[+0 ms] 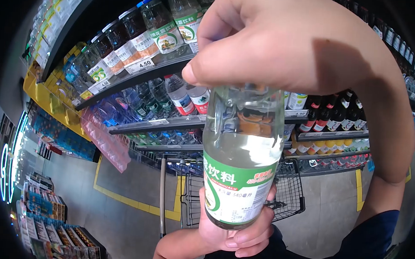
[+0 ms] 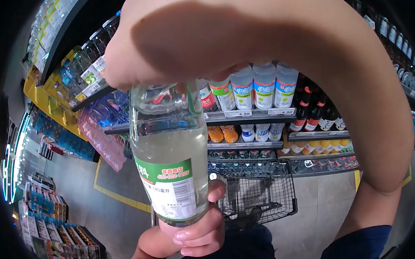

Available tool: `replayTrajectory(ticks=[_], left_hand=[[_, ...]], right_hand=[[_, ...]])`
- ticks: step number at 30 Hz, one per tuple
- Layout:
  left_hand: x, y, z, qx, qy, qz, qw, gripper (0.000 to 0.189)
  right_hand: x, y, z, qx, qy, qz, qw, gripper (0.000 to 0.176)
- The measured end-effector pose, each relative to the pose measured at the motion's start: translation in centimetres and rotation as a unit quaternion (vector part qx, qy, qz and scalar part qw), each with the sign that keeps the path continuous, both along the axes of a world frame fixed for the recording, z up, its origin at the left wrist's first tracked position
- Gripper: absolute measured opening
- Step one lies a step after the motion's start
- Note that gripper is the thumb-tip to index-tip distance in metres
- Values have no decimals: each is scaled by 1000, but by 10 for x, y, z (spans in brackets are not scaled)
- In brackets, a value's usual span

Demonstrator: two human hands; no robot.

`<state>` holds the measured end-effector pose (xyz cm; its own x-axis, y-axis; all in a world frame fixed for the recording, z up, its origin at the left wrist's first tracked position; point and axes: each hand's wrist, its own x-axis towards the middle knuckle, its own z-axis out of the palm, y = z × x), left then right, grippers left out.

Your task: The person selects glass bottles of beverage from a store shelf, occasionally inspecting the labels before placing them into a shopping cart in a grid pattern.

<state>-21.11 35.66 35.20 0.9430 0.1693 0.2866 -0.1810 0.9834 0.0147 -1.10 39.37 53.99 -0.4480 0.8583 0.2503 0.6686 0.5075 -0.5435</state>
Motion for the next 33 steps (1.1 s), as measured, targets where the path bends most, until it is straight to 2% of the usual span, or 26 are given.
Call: replayTrajectory(ticks=[5,7,10,11,15,17,19,20,21,23,24,26,28,29,30,32,33], left_hand=[[-2,-1,0,-13,-26,0,1000,91],[-7,-3,8,35,64,72,995,92],[-13,-4,13,63,94,113,987,94],[-13,-4,5,62,49,116,990,94],[-13,-9,0,100,70,159,980,92],[-13,-6,-5,124,62,157,978,90],[-15,-7,-5,135,60,159,976,89],[-15,-9,-2,166,105,168,966,92],[-16,-10,-1,196,149,177,953,96],[-17,-12,0,214,166,178,946,96],[-17,-13,-1,234,181,176,939,96],[-17,-11,-14,250,156,177,939,96],[-12,-12,-20,184,20,195,963,80],[-12,-12,-19,182,20,194,964,80],[-13,-13,-18,182,30,193,964,80],[-14,-14,-17,182,39,192,964,80],[-13,-14,-17,182,30,194,963,80]], right_hand=[[-3,-3,6,-3,-14,11,1000,35],[-4,-4,8,-6,-18,15,1000,36],[-6,-8,10,-9,-30,18,999,36],[-7,-9,11,-12,-37,17,999,36],[-13,-25,16,-53,-67,0,996,37],[-7,-20,2,87,-93,24,992,37],[3,-5,1,46,-43,110,992,36],[5,-2,-1,31,-26,139,989,35],[1,-5,-5,67,-9,122,990,33],[0,-5,-3,100,8,106,989,31],[2,-4,6,-60,53,80,994,29],[4,-1,10,-220,94,52,970,26],[4,0,5,-220,102,55,969,24],[3,0,2,-221,105,55,968,23],[-1,-5,-2,-118,41,57,991,24],[-5,-8,-6,-13,-24,58,998,24],[-6,-8,-8,-27,-5,43,999,24]])
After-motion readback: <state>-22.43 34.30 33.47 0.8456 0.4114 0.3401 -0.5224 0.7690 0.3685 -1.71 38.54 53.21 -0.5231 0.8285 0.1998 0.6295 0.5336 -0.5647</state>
